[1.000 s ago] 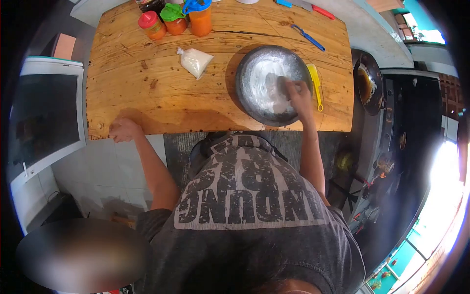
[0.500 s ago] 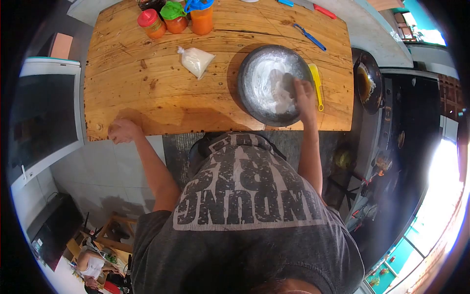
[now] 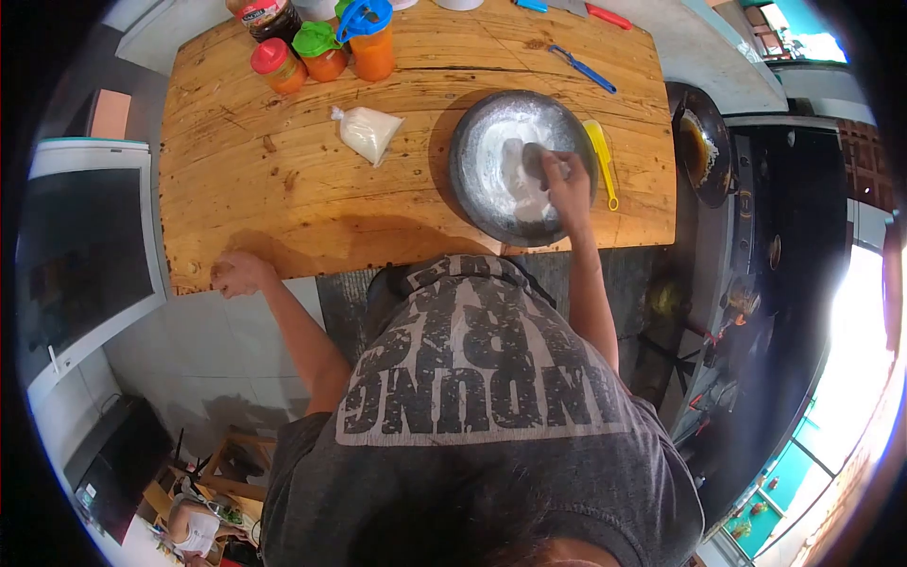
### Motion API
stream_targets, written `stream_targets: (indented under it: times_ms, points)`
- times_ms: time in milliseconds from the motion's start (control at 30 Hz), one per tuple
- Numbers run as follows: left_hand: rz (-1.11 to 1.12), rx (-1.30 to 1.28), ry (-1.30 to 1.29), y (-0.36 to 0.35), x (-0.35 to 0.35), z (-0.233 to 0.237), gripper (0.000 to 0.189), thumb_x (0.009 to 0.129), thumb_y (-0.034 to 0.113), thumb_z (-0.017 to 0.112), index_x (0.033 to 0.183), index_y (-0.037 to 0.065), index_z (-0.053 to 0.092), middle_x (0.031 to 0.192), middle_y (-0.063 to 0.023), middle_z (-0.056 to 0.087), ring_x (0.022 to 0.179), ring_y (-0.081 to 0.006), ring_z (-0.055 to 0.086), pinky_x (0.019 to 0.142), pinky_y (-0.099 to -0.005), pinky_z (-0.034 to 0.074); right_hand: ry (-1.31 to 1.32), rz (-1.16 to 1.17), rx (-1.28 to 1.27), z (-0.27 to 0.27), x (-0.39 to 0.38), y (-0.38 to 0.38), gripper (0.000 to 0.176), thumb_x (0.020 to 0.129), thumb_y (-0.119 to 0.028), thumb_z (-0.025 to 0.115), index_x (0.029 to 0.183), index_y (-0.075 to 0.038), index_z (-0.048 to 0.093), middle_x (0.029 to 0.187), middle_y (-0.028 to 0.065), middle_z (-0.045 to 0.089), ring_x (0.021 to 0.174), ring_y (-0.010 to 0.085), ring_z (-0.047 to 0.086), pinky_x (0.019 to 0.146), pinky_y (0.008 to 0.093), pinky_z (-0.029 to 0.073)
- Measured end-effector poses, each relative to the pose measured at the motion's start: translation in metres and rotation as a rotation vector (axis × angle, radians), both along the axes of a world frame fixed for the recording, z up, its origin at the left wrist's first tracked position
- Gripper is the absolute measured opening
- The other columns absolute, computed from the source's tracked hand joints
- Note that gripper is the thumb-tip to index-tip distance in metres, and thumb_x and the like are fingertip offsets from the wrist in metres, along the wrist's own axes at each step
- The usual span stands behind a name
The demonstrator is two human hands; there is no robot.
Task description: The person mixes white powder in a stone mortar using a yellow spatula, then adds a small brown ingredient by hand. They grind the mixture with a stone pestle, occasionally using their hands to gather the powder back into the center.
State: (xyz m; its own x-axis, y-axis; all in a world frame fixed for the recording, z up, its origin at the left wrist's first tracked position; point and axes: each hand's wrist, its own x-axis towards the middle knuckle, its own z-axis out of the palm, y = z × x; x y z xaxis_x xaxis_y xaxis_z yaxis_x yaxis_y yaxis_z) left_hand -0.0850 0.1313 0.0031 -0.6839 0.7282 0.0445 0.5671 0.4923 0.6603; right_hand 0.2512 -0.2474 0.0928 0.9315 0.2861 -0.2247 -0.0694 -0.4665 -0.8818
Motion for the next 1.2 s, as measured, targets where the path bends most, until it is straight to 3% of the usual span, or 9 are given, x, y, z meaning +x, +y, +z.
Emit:
stream_targets:
  times_ms: [133,267,467,700,800,933,1033,1133,1200]
  points:
    - [0.029,-0.018,-0.005,-0.002,0.003,0.002,0.055,0.086,0.042,0.051,0.125,0.006,0.037,0.115,-0.0252,0.039,0.104,-0.0397,0.048,0.078,-0.0534,0.044,-0.289,-0.088,-0.222,-0.003,0.03,-0.027,0.047,0.085,-0.042,0.064,0.099,0.003,0.062,0.077,0.0139,0.065,0.07,0.0197,0.063,0.067,0.0312,0.048]
    - [-0.006,0.001,-0.013,-0.009,0.008,0.016,0.052,0.086,0.041,0.051,0.124,0.008,0.039,0.115,-0.026,0.039,0.103,-0.0395,0.049,0.078,-0.0523,0.044,-0.346,0.001,-0.231,-0.022,0.041,-0.027,0.045,0.085,-0.04,0.064,0.098,0.003,0.063,0.079,0.0157,0.066,0.072,0.0208,0.064,0.066,0.0328,0.049]
    - [-0.049,0.053,0.0,-0.01,0.0,0.003,0.05,0.086,0.042,0.052,0.123,0.01,0.04,0.113,-0.026,0.04,0.1,-0.0392,0.051,0.075,-0.0511,0.045,0.193,0.142,-0.112,0.019,0.015,0.003,0.036,0.086,-0.033,0.065,0.104,-0.002,0.061,0.083,0.0204,0.067,0.072,0.025,0.067,0.063,0.0339,0.049]
    - [0.018,0.015,0.0,-0.002,0.006,0.004,0.047,0.087,0.04,0.051,0.121,0.01,0.041,0.115,-0.0256,0.039,0.101,-0.0383,0.05,0.075,-0.0509,0.046,-0.563,0.63,-0.369,0.04,-0.045,-0.043,0.043,0.082,-0.027,0.069,0.12,-0.015,0.052,0.089,0.014,0.063,0.076,0.0348,0.065,0.062,0.043,0.051]
    - [-0.002,0.011,0.011,-0.004,0.005,0.007,0.047,0.087,0.04,0.051,0.121,0.01,0.042,0.116,-0.025,0.039,0.101,-0.0381,0.05,0.076,-0.0507,0.045,-0.549,0.702,-0.599,0.029,-0.059,-0.045,0.042,0.082,-0.026,0.069,0.12,-0.019,0.053,0.084,0.0121,0.058,0.075,0.031,0.064,0.06,0.0406,0.051]
    - [0.008,0.014,-0.029,-0.003,0.005,0.008,0.047,0.086,0.04,0.051,0.121,0.01,0.043,0.117,-0.0248,0.038,0.104,-0.0385,0.048,0.079,-0.0508,0.045,-0.758,0.625,-0.615,0.004,-0.049,-0.025,0.046,0.081,-0.027,0.068,0.124,-0.023,0.052,0.08,0.0114,0.054,0.069,0.0295,0.063,0.055,0.0398,0.051]
    - [0.016,0.004,0.005,0.0,0.002,0.001,0.046,0.086,0.04,0.051,0.121,0.01,0.044,0.117,-0.0248,0.038,0.105,-0.0386,0.047,0.079,-0.0505,0.044,-0.697,0.52,-0.627,-0.004,-0.023,-0.004,0.042,0.081,-0.032,0.068,0.121,-0.024,0.057,0.077,0.0135,0.06,0.067,0.0298,0.065,0.057,0.0395,0.052]
    - [0.021,0.009,-0.022,-0.001,0.005,0.005,0.046,0.085,0.041,0.051,0.119,0.01,0.045,0.117,-0.0245,0.038,0.106,-0.0381,0.047,0.079,-0.0507,0.044,-0.515,0.392,-0.686,0.008,0.014,0.02,0.042,0.079,-0.043,0.068,0.109,-0.014,0.065,0.074,0.0192,0.067,0.071,0.0273,0.068,0.06,0.0355,0.053]
    - [-0.006,0.018,-0.053,-0.009,0.01,0.018,0.045,0.085,0.04,0.051,0.118,0.01,0.046,0.117,-0.0243,0.038,0.106,-0.0373,0.047,0.079,-0.0509,0.044,-0.236,0.451,-0.383,-0.008,0.066,0.014,0.046,0.077,-0.042,0.07,0.104,-0.005,0.066,0.078,0.0179,0.069,0.068,0.0246,0.068,0.061,0.0338,0.053]
